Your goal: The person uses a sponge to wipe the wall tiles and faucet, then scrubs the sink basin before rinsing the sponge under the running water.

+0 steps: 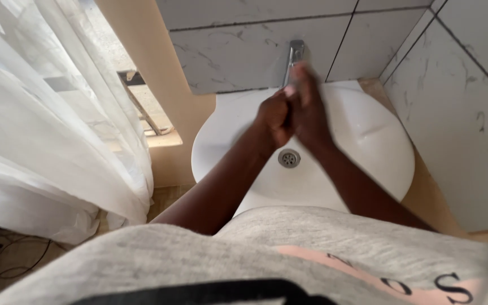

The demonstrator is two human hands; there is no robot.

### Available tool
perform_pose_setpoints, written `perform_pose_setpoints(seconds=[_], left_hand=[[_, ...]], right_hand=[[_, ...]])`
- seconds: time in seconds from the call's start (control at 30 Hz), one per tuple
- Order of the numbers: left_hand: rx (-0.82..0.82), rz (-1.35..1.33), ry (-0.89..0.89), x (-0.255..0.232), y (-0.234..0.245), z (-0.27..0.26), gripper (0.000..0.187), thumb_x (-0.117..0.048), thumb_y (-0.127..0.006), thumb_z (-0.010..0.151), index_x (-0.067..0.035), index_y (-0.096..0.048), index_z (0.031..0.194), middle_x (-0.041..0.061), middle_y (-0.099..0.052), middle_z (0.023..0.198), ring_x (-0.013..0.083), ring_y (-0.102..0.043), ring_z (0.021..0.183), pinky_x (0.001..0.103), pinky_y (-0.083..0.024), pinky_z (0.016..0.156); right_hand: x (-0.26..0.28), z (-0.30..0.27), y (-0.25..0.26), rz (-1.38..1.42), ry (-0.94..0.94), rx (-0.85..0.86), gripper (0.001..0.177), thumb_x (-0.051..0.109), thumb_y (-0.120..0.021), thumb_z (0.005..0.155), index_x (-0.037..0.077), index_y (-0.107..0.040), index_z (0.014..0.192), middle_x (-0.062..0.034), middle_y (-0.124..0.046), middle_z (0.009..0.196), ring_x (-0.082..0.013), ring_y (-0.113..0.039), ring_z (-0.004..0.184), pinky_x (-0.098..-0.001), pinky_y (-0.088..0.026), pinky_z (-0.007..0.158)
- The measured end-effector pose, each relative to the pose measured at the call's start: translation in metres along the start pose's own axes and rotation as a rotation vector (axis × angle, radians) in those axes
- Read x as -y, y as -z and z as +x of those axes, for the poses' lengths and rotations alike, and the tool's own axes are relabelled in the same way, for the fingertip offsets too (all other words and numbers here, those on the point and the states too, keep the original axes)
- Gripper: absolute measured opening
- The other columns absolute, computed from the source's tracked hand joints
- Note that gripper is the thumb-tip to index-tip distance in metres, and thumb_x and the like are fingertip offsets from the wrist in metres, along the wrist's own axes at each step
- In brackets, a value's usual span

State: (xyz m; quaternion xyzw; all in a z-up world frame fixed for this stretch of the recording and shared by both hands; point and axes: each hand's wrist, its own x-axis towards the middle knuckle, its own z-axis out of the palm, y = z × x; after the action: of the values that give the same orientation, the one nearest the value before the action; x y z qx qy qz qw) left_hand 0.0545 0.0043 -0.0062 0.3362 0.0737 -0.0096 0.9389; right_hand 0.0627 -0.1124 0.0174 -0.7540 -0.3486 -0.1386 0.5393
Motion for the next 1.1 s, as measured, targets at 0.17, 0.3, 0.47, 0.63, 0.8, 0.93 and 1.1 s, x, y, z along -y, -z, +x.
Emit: perform_pose_setpoints(seconds=[0.17,0.3,0.47,0.63,0.8,0.93,1.1], left_hand=[[0.006,0.05,-0.005,-0.019,-0.017,-0.005,0.04,-0.023,-0.043,0.108,-0.01,-0.05,0.145,0.01,-0.061,0.129,0.0166,-0.061,0.106,0.028,-0.054,0.094],[-0.064,0.146,0.038,-0.03,-0.016,-0.01,0.035,-0.024,-0.048,0.109,-0.009,-0.054,0.14,0.01,-0.059,0.124,0.0166,-0.06,0.101,0.029,-0.054,0.092],[0.139,-0.089,0.152,-0.03,0.007,0.003,0.037,-0.023,-0.039,0.112,-0.005,-0.05,0.142,0.011,-0.061,0.125,0.0197,-0.06,0.109,0.032,-0.052,0.097],[0.174,-0.089,0.096,-0.019,0.002,-0.006,0.038,-0.012,-0.037,0.107,-0.004,-0.047,0.142,0.01,-0.064,0.138,0.0219,-0.061,0.125,0.033,-0.052,0.103],[0.039,0.093,0.027,-0.032,0.015,-0.004,0.042,-0.015,-0.054,0.101,-0.002,-0.045,0.14,0.013,-0.061,0.138,0.0249,-0.06,0.126,0.04,-0.053,0.101],[-0.095,0.628,-0.017,-0.026,0.02,-0.01,0.052,-0.02,-0.07,0.093,-0.006,-0.054,0.14,0.012,-0.064,0.13,0.0245,-0.061,0.118,0.039,-0.05,0.099],[-0.044,0.489,0.372,-0.023,0.019,-0.022,0.045,-0.037,-0.056,0.102,-0.016,-0.052,0.142,0.009,-0.066,0.119,0.0186,-0.064,0.1,0.034,-0.054,0.094]], right_hand=[[-0.003,0.025,-0.005,0.352,-0.465,-0.113,0.048,0.043,-0.043,0.108,0.008,-0.052,0.139,-0.0169,-0.058,0.139,-0.0263,-0.058,0.128,-0.041,-0.048,0.108],[0.009,0.021,-0.02,0.214,-0.368,-0.145,0.039,0.03,-0.048,0.107,0.003,-0.053,0.134,-0.0204,-0.059,0.139,-0.0319,-0.056,0.13,-0.0449,-0.045,0.11],[0.001,0.006,-0.029,0.057,-0.089,-0.138,0.046,0.029,-0.047,0.112,0.001,-0.043,0.147,-0.0149,-0.052,0.142,-0.0248,-0.053,0.131,-0.0413,-0.041,0.112],[-0.009,0.006,0.003,0.943,-0.85,-0.431,0.045,0.034,-0.056,0.101,-0.001,-0.057,0.129,-0.014,-0.064,0.123,-0.0255,-0.062,0.112,-0.0421,-0.052,0.099],[0.026,-0.018,0.007,0.936,-0.845,-0.149,0.053,0.025,-0.076,0.087,0.0,-0.056,0.129,-0.0134,-0.064,0.125,-0.0246,-0.066,0.113,-0.0382,-0.059,0.096],[0.039,-0.013,0.006,0.639,-0.896,-0.293,0.058,0.03,-0.081,0.083,-0.006,-0.059,0.123,-0.02,-0.068,0.121,-0.0302,-0.072,0.104,-0.0391,-0.064,0.088],[0.041,-0.003,0.004,0.588,-1.026,-0.278,0.055,0.042,-0.068,0.094,-0.005,-0.057,0.121,-0.0231,-0.068,0.111,-0.0325,-0.072,0.09,-0.0427,-0.064,0.083]])
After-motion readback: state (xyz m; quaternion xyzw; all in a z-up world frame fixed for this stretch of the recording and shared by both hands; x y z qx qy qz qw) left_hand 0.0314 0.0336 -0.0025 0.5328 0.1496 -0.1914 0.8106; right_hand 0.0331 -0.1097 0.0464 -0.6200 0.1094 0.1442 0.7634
